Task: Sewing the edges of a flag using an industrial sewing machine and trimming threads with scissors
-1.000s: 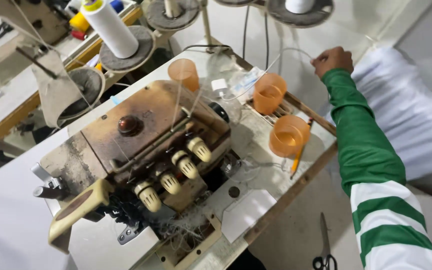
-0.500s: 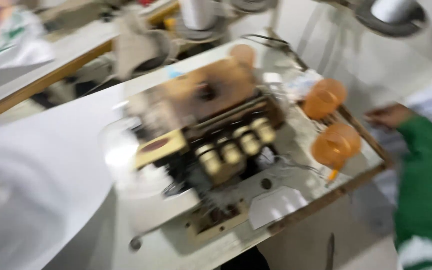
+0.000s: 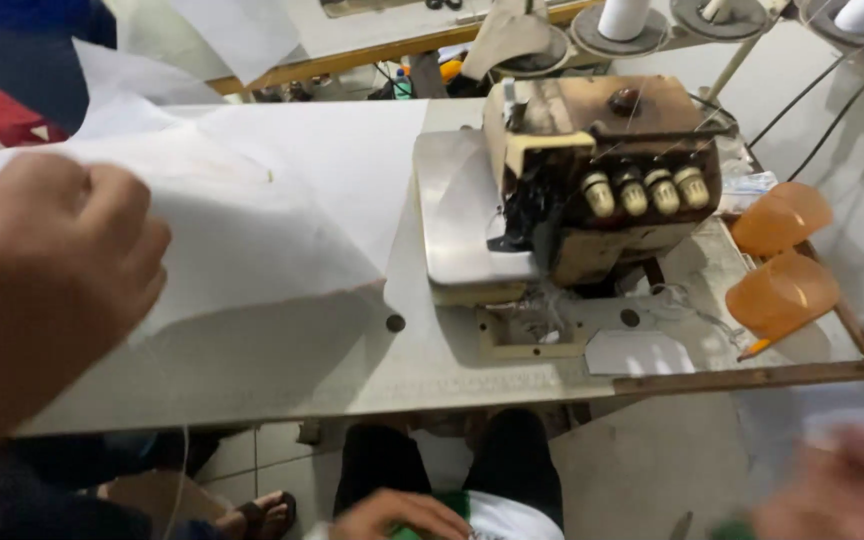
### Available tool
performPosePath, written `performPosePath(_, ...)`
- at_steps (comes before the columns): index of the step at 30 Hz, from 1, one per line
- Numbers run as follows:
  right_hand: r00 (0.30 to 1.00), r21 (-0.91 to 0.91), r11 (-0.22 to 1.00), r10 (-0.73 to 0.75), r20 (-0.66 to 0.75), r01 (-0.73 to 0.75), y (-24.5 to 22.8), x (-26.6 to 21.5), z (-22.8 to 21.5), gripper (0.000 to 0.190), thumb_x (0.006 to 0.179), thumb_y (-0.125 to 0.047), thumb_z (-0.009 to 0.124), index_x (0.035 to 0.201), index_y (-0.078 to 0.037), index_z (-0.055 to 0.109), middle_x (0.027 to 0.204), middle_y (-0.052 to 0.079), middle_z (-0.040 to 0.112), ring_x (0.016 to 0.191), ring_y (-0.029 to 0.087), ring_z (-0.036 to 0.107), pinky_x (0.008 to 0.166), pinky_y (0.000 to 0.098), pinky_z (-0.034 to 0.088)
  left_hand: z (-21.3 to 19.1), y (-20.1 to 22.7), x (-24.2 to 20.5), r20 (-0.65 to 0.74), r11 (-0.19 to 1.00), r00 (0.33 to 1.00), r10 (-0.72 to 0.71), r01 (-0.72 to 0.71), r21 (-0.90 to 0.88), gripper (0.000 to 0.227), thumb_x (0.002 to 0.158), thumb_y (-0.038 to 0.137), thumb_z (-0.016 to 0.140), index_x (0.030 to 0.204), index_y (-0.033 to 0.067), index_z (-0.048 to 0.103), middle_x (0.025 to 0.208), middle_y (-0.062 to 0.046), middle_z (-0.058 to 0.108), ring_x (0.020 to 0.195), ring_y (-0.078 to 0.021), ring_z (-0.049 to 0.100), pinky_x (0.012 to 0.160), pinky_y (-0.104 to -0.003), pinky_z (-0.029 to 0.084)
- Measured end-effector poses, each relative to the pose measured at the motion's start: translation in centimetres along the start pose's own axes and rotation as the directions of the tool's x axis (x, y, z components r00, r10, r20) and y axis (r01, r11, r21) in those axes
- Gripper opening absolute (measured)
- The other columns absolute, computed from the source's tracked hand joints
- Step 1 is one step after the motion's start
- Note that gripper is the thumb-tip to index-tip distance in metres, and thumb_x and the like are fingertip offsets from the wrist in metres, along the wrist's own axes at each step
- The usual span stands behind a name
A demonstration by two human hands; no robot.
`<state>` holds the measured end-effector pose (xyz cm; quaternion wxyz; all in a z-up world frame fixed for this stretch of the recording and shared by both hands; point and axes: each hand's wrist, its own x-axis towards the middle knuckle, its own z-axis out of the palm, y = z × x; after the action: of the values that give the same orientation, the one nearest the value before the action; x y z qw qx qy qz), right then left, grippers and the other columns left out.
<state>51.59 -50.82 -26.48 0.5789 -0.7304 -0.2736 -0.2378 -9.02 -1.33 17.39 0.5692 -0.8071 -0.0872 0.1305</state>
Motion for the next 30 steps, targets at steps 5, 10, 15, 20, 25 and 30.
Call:
performPosePath(5,0.727,0.232,0.959,-0.042,0.685,-0.162,-40.2,-5.6,14.7,0.036,0.093,-0.014,0.073,0.128,-0.008,0.068,0.103,0.009,0.079,0.085,0.016,0.076,0.078,0.0284,0.063,1.1,4.9,-6.7,0.246,0.900,0.935,-0.255,0.323,-0.292,0.041,0.108,0.007,0.058,0.072,0.0214,0.048,0.079,0.003,0.046,0.086,-0.0214,0.045,0.083,-0.039,0.033)
performPosePath(10,0.098,0.484,0.866,-0.474,0.875,-0.128,-45.3,-6.4,20.0,0.044,0.094,-0.023,0.072,0.137,-0.011,0.066,0.131,0.017,0.069,0.117,0.037,0.069,0.098,0.0534,0.058,-8.4,21.6,-6.6,0.842,-0.847,0.112,-0.527,0.013,-0.532,0.008,0.090,-0.007,0.071,0.096,-0.0046,0.075,0.088,-0.012,0.075,0.086,-0.0131,0.067,0.088,-0.020,0.053)
performPosePath(15,0.083,0.662,0.749,-0.658,0.749,-0.030,-48.3,-5.6,24.6,0.041,0.090,-0.016,0.077,0.129,-0.006,0.066,0.108,0.015,0.075,0.091,0.026,0.074,0.083,0.0399,0.064,-4.9,24.3,-6.9,0.878,-0.874,0.015,-0.479,-0.102,-0.475,0.009,0.098,0.004,0.068,0.105,-0.0002,0.072,0.095,-0.011,0.074,0.077,-0.0182,0.067,0.072,-0.028,0.058)
performPosePath(20,0.242,0.556,0.831,-0.537,0.808,-0.013,-46.7,-7.8,30.2,0.044,0.092,-0.019,0.074,0.131,-0.003,0.066,0.120,0.016,0.070,0.104,0.028,0.070,0.092,0.0377,0.063,-3.3,23.8,-5.2,0.814,-0.814,0.040,-0.579,-0.085,-0.575,0.014,0.095,0.010,0.073,0.107,0.0022,0.073,0.093,-0.008,0.074,0.080,-0.0148,0.068,0.072,-0.026,0.059)
performPosePath(25,0.320,0.562,0.823,-0.513,0.796,-0.079,-45.5,-9.0,30.2,0.034,0.089,-0.018,0.078,0.120,-0.004,0.074,0.121,0.016,0.072,0.110,0.030,0.072,0.092,0.0399,0.063,-3.9,21.4,-4.2,0.778,-0.778,0.023,-0.628,0.008,-0.628,0.012,0.096,0.012,0.074,0.106,0.0047,0.072,0.097,-0.006,0.072,0.081,-0.0155,0.066,0.068,-0.025,0.053)
performPosePath(30,0.453,0.625,0.771,-0.517,0.726,-0.121,-45.0,-8.5,29.3,0.023,0.092,-0.016,0.075,0.112,-0.004,0.076,0.105,0.011,0.078,0.094,0.023,0.076,0.084,0.0342,0.061,-4.0,21.6,-3.3,0.644,-0.652,-0.117,-0.756,0.057,-0.756,0.010,0.102,-0.003,0.072,0.112,-0.0042,0.069,0.117,-0.016,0.066,0.094,-0.0213,0.066,0.078,-0.026,0.054)
